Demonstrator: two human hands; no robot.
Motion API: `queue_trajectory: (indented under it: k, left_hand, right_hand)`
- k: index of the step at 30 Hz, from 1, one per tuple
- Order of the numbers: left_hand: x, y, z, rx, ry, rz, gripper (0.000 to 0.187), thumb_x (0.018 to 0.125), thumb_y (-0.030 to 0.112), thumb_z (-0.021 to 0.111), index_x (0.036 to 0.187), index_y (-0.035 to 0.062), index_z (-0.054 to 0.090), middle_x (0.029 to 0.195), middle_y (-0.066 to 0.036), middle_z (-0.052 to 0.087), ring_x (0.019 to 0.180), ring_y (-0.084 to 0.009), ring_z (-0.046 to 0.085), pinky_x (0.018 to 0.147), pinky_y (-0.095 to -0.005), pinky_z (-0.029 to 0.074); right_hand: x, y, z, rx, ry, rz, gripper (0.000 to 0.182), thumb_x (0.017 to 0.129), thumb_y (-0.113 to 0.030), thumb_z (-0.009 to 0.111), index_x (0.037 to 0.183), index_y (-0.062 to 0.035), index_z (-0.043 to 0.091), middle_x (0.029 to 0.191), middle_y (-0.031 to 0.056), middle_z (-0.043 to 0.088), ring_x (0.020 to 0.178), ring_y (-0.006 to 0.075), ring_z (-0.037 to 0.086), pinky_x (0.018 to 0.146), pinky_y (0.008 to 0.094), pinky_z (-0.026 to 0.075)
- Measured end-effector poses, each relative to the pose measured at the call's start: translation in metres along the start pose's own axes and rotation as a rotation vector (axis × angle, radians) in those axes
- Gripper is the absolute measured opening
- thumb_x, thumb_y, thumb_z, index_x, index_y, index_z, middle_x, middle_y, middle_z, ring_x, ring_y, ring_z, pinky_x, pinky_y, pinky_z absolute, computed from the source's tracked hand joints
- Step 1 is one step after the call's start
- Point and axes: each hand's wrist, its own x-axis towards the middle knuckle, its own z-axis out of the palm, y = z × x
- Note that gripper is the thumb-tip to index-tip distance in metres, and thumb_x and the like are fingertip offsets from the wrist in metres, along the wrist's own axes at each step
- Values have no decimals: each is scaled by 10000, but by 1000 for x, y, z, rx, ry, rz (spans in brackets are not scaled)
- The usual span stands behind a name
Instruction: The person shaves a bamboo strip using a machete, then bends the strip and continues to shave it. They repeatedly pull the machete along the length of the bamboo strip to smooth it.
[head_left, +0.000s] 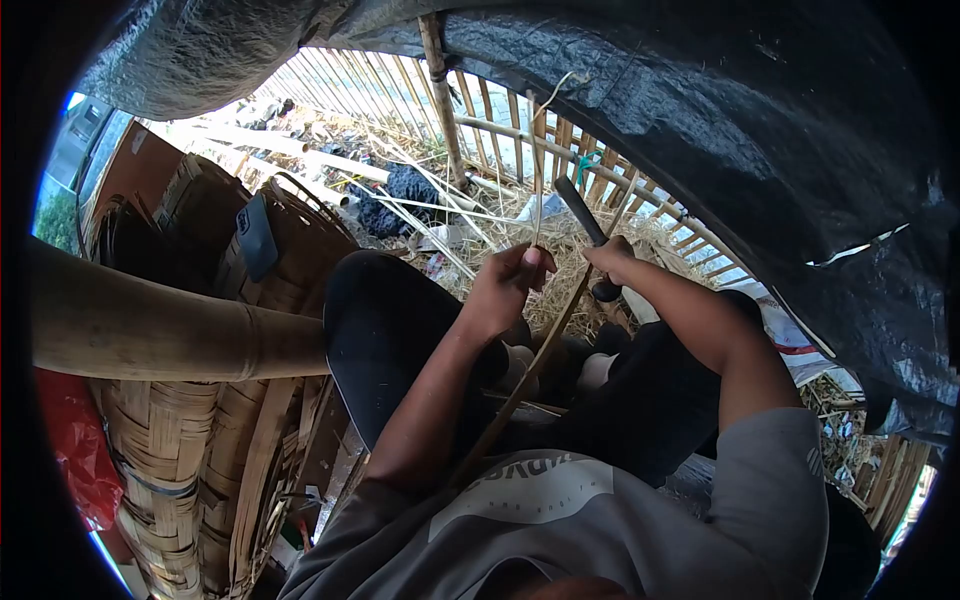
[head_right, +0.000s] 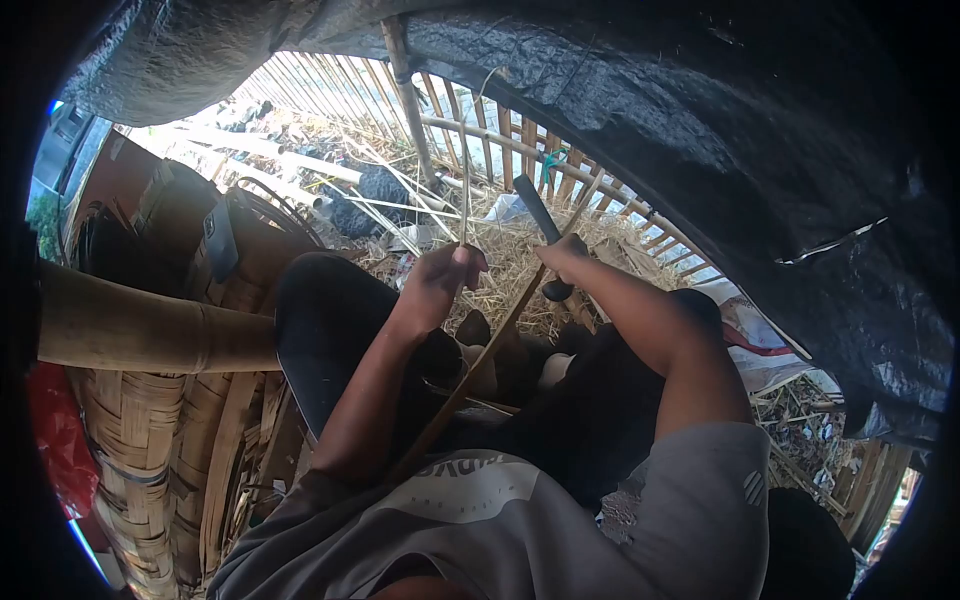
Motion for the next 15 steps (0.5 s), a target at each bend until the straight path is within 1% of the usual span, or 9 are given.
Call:
queue_trajectory:
  k: [1, 2, 5, 6, 9, 10, 11, 13, 15]
  left_hand:
    - [-1, 5, -8, 157, -4, 15, 308, 1050, 200, 478, 860, 33, 653, 654, -14, 508, 587, -105, 483, 593, -306, 415]
    - [-2, 2, -16, 233, -155, -10, 270, 1029, 183, 496, 886, 41, 676, 668, -31, 542, 597, -117, 512, 605, -312, 430]
    - [-4, -17, -33, 461, -616, -94, 205, 966, 130, 551, 963, 64, 746, 708, -83, 646, 627, -154, 600, 641, -330, 474]
    - [-7, 6, -28, 322, -608, -128, 202, 944, 152, 580, 998, 71, 756, 723, -92, 672, 659, -160, 620, 656, -326, 486]
    - [-2, 24, -20, 318, -493, -276, 182, 944, 132, 602, 977, 65, 768, 745, -70, 684, 723, -150, 632, 704, -319, 487]
    - [0, 6, -16, 344, -162, -189, 246, 899, 84, 633, 1130, 33, 700, 921, -141, 701, 840, -200, 664, 761, -337, 512]
    - [4, -10, -14, 552, 158, -4, 298, 885, 76, 641, 1175, 4, 650, 982, -179, 679, 913, -250, 652, 820, -366, 503]
    - [12, -19, -13, 934, 813, 380, 434, 858, 61, 656, 1263, -54, 549, 1104, -256, 633, 1059, -351, 630, 939, -422, 484]
    - [13, -23, -19, 798, 694, 327, 506, 852, 71, 666, 1293, -79, 469, 1185, -287, 578, 1134, -396, 581, 988, -441, 460]
  right_hand:
    - [-5, 3, -1, -36, -10, 5, 493, 705, -364, 799, 923, 61, 676, 880, 165, 697, 760, 238, 694, 646, 387, 547]
    - [-7, 3, -2, -72, -20, 10, 506, 706, -372, 793, 936, 64, 680, 916, 177, 705, 813, 245, 700, 686, 392, 551]
    - [-6, 4, -2, -185, 11, -81, 519, 702, -365, 794, 931, 84, 671, 911, 184, 710, 809, 268, 706, 696, 388, 557]
    - [-3, 5, -1, -189, -1, -86, 520, 702, -363, 793, 931, 86, 667, 906, 184, 709, 798, 265, 705, 688, 387, 555]
    - [6, 9, 2, -199, -35, -96, 521, 702, -357, 792, 932, 90, 655, 893, 185, 706, 768, 255, 701, 664, 384, 552]
    - [2, 7, 0, -178, -28, -91, 504, 702, -353, 792, 913, 83, 652, 862, 174, 701, 737, 245, 693, 642, 380, 547]
    - [-3, 3, -2, -157, -21, -86, 488, 703, -349, 792, 894, 76, 650, 832, 163, 695, 706, 236, 686, 620, 376, 542]
    - [-9, 0, -6, -120, -24, -68, 454, 706, -341, 792, 855, 61, 644, 779, 143, 680, 650, 219, 666, 579, 370, 528]
    - [-10, -5, -8, -89, -45, -47, 421, 711, -333, 790, 814, 44, 635, 733, 124, 662, 599, 203, 643, 538, 363, 511]
